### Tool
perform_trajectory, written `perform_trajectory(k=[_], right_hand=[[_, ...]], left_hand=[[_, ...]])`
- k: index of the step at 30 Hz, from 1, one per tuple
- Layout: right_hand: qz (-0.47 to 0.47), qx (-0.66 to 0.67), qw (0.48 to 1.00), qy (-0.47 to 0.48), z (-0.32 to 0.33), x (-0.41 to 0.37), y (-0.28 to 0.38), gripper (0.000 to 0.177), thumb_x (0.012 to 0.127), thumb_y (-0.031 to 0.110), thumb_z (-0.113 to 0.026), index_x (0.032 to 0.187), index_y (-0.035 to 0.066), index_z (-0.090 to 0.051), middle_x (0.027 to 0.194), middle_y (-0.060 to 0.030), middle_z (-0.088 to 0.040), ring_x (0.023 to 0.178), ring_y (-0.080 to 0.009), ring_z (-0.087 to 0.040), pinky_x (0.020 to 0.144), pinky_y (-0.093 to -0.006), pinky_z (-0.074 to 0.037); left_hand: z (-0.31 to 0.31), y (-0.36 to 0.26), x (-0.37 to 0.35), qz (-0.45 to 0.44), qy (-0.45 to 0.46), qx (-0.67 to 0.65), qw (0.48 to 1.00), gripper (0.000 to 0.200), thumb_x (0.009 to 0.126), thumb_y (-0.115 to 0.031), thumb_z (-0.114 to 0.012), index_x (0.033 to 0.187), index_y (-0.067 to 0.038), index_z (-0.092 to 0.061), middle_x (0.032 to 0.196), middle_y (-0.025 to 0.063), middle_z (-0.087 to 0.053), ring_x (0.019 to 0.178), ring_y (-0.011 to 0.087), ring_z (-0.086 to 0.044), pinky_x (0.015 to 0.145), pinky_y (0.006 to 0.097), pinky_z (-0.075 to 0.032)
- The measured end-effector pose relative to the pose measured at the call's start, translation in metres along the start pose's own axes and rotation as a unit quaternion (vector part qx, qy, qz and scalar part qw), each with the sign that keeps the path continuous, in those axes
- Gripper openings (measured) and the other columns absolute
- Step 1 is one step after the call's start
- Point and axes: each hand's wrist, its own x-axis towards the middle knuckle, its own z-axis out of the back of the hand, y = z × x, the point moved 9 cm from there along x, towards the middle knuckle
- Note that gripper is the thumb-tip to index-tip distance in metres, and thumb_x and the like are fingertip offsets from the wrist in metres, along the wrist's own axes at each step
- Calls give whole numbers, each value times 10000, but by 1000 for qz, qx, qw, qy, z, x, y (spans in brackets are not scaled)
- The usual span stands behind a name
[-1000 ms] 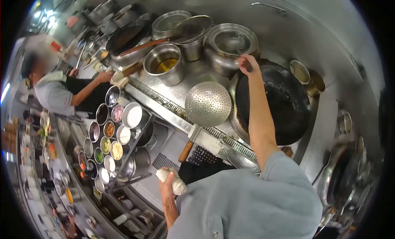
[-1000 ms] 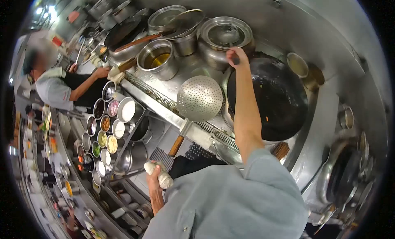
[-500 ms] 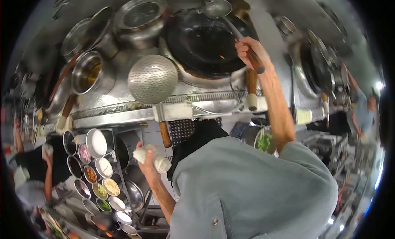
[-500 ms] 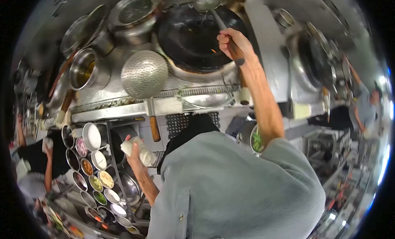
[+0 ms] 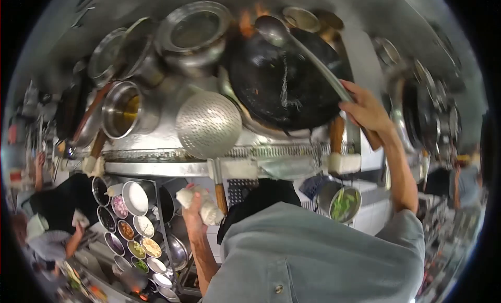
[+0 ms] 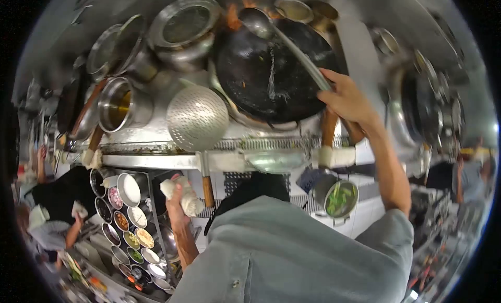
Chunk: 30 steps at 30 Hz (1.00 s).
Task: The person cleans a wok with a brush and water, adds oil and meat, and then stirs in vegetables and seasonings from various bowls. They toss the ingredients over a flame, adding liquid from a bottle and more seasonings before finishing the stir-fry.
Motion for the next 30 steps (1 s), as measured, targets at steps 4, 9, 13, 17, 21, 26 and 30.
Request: perform_trajectory(k=[4,9,13,17,21,26,30], right_hand=[[107,69,990,64,-71,154,58,441,778,45,-556,1214,-17,-536,595,-5,-495,467,-87,-474,431,-267,-380],[44,-5,993,113,-163,270,119,129,777,42,-542,881,-21,-584,553,-30,-492,424,-141,-469,395,-281,-372],[-30,448,838,309,-229,282,120,92,838,71,-533,751,40,-534,593,-51,-533,499,-160,-542,484,-277,-452],[-20,708,630,319,-219,224,126,75,894,57,-499,833,14,-496,667,-35,-505,568,-120,-533,505,-251,-447],[-34,770,548,325,-189,162,119,96,901,51,-492,938,-33,-463,698,-20,-471,586,-96,-495,522,-238,-404],[1,766,600,231,-135,72,87,81,898,60,-495,912,-5,-449,690,-9,-449,563,-85,-455,522,-233,-387],[-45,660,744,100,-99,8,28,108,893,62,-497,815,33,-427,657,-17,-449,525,-88,-436,476,-242,-390]], left_hand=[[-37,-20,-8,-38,-9,22,999,587,833,-240,-665,1322,-42,-407,1019,129,-589,914,198,-587,720,302,-521],[-18,-21,-37,-78,-130,-48,987,670,807,-203,-707,1336,17,-359,1016,153,-593,859,216,-598,719,320,-509],[9,-2,-68,-67,-224,-108,966,561,822,-185,-676,1280,-1,-410,994,145,-593,830,215,-599,681,325,-517],[32,22,-79,-41,-229,-119,965,455,845,-120,-642,1227,-7,-424,971,142,-596,807,215,-601,673,336,-517],[47,28,-76,-48,-172,-91,980,424,838,-124,-657,1182,-1,-443,971,145,-599,802,213,-596,677,328,-510],[61,32,-69,-50,-83,-29,995,415,832,-199,-667,1153,-4,-490,973,138,-617,782,185,-598,640,313,-509],[61,45,-71,-6,-31,-23,999,349,859,-221,-629,1100,17,-541,949,126,-625,744,184,-607,616,317,-516]])
